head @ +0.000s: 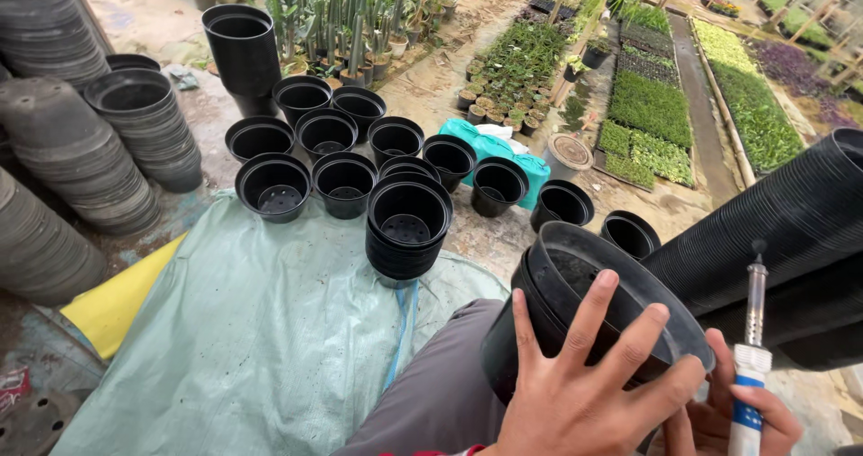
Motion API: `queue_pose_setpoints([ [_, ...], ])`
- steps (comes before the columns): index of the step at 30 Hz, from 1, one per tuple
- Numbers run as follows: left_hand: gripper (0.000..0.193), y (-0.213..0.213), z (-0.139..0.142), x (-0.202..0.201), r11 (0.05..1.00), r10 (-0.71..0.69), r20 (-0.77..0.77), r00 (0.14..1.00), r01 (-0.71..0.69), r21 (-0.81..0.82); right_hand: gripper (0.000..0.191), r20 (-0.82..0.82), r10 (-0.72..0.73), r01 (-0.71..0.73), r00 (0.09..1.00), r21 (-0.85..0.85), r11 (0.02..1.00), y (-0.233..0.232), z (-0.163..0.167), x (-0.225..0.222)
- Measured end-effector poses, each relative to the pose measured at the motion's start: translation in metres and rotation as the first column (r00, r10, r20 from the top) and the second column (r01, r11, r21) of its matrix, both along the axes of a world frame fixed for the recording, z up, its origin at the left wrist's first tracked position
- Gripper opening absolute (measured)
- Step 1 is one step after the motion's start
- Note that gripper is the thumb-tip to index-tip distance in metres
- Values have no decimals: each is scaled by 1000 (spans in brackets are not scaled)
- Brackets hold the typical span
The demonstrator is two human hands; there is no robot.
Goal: The person uses a soldering iron to melt holes into the sides of black plastic nursery pots. They hold each pot with one hand and apply the heated tip with the other, rotating the pot to create multiple holes before setting it aside.
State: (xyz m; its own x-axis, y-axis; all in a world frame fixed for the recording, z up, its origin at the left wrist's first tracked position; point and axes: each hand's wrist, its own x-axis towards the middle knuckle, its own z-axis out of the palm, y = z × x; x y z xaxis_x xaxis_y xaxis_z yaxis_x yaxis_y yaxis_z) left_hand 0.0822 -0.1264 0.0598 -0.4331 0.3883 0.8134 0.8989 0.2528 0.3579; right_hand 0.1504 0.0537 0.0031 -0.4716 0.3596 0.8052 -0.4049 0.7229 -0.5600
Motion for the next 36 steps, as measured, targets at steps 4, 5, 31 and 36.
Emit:
queue_pose_setpoints([
  [4,20,2,-8,-2,997,79,-9,997,-79,13,52,35,18,-18,999,2,1000,18,-14,0],
  [5,21,2,-9,-2,996,89,-13,996,-89,15,52,39,26,-26,999,-12,1000,22,-18,-1],
  [31,63,-58,19,-70,969,-124,207,970,73,237,43,14,-364,360,931,-181,915,-63,-10,37],
  [36,60,-60,12,-68,967,-126,296,947,51,251,42,189,35,131,981,-790,599,-2,-25,75],
])
